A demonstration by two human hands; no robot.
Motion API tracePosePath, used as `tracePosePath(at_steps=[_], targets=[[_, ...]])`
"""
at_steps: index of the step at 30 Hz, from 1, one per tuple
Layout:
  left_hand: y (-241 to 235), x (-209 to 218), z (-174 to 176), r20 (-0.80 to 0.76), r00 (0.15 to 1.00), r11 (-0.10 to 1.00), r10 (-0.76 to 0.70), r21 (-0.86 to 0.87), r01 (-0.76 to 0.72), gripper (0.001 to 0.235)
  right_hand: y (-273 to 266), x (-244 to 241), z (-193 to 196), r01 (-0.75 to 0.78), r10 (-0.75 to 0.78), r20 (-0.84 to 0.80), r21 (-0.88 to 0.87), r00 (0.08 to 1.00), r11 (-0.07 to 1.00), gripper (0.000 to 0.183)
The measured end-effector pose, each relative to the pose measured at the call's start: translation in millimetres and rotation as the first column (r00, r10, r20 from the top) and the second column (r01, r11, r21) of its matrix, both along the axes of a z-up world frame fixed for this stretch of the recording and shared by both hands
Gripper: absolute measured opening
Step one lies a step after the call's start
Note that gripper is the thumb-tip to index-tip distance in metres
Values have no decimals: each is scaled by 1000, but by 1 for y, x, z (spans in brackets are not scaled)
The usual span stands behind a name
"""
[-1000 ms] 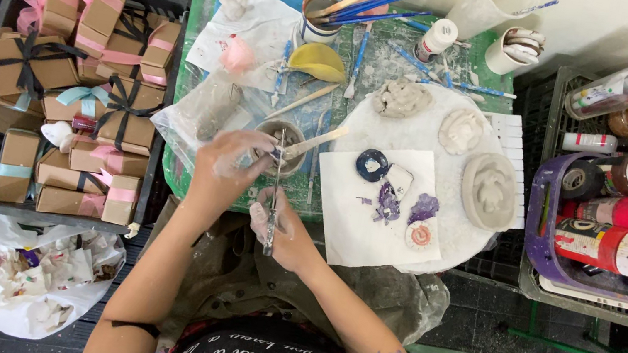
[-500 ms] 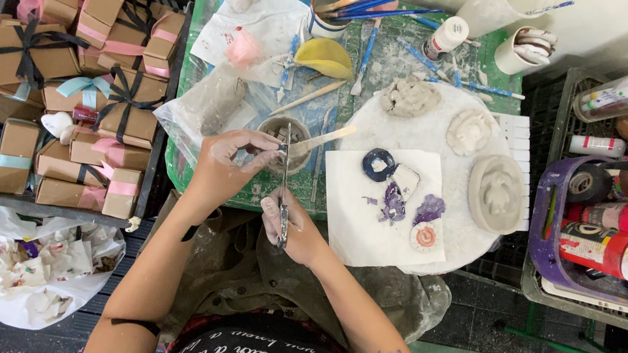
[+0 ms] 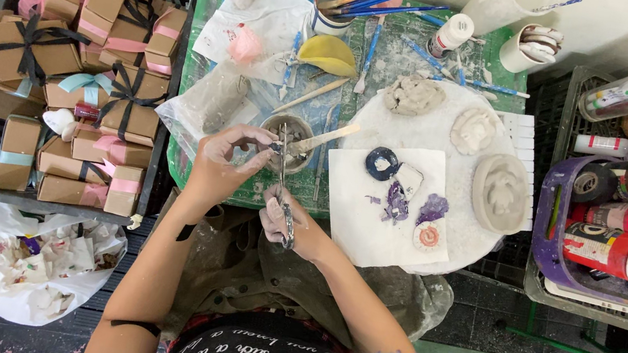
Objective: The person molds and shapes small pieces of clay by hand, using a wooden modeling tool to press and refine details. They use scissors to cut small pieces and join different clay components together on a white paper surface.
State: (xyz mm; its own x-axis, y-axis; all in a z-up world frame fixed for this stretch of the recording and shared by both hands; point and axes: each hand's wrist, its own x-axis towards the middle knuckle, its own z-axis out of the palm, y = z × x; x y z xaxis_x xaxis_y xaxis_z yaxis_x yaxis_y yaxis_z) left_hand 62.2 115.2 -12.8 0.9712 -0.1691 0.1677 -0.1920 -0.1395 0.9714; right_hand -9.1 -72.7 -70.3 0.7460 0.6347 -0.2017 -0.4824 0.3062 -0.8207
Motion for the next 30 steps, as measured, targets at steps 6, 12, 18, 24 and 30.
tracePosePath(at_steps=[6, 12, 18, 24, 30], targets=[[1, 0, 0, -13, 1000, 1000, 13, 1, -13, 19, 6, 3, 4, 48, -59, -110, -97, 992, 994, 28], [0, -1, -2, -7, 1000, 1000, 8, -1, -8, 19, 5, 4, 19, 120, -20, 190, -533, 982, 838, 36], [-3, 0, -14, -24, 1000, 992, -16, -128, 13, 19, 5, 5, 27, 158, 11, 264, -610, 964, 776, 40], [-4, -2, -25, -92, 996, 970, -13, -242, -9, 18, 8, 3, 19, 254, 34, 399, -645, 916, 721, 40], [-6, -2, -30, -185, 983, 949, -10, -311, -49, 20, 5, -1, 2, 97, -83, 55, -310, 995, 946, 35]])
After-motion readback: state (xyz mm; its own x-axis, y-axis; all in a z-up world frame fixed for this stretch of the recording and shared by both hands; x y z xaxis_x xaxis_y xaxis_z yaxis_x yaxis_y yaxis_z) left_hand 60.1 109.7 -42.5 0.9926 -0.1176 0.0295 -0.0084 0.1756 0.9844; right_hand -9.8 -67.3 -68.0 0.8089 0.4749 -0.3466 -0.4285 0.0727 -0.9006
